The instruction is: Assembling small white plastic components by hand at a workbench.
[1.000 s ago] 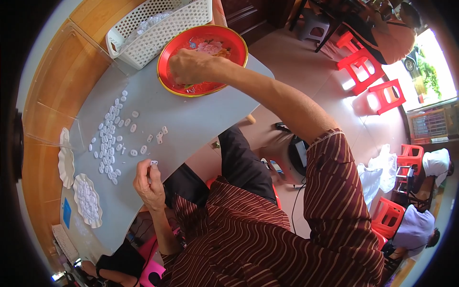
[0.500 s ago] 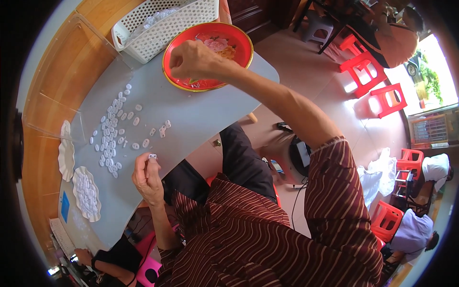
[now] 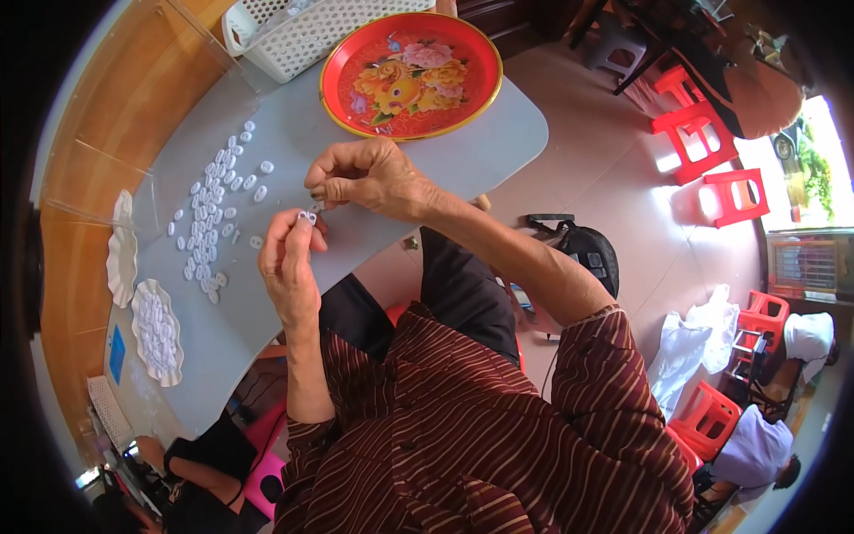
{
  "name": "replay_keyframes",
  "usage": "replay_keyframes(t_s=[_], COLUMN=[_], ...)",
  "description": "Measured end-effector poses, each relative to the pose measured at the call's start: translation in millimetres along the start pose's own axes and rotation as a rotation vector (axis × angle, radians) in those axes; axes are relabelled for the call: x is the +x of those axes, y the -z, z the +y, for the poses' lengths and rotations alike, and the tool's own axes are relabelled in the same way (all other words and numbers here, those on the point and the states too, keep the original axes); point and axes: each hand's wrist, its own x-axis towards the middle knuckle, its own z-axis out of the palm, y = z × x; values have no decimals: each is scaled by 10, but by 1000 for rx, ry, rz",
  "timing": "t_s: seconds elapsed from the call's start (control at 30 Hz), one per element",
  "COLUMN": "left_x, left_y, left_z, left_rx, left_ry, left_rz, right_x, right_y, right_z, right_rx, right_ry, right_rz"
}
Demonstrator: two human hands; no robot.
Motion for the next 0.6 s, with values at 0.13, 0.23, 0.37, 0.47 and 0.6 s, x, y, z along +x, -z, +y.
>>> replay_keyframes(t_s=[0.13,0.23,0.37,0.47,0.6], left_x=[35,43,25,31,34], left_y=[-62,-79,-78,-91,-87], left_z=[25,19,12,-9,-37], left_rx=[96,116,132,126,151], left_ry=[-17,-40,-52,-53,-86], left_rz=[-26,-39,-37,-36,-29], right_x=[-11,-23,-24,-29,-32], right_y=[-14,-8,-18,-13,-10], right_z=[19,33,48,53,77], right_rx=[31,2,-21,-16,-8], right_ry=[32,25,36,40,52], right_rz=[-2,21,15,19,35])
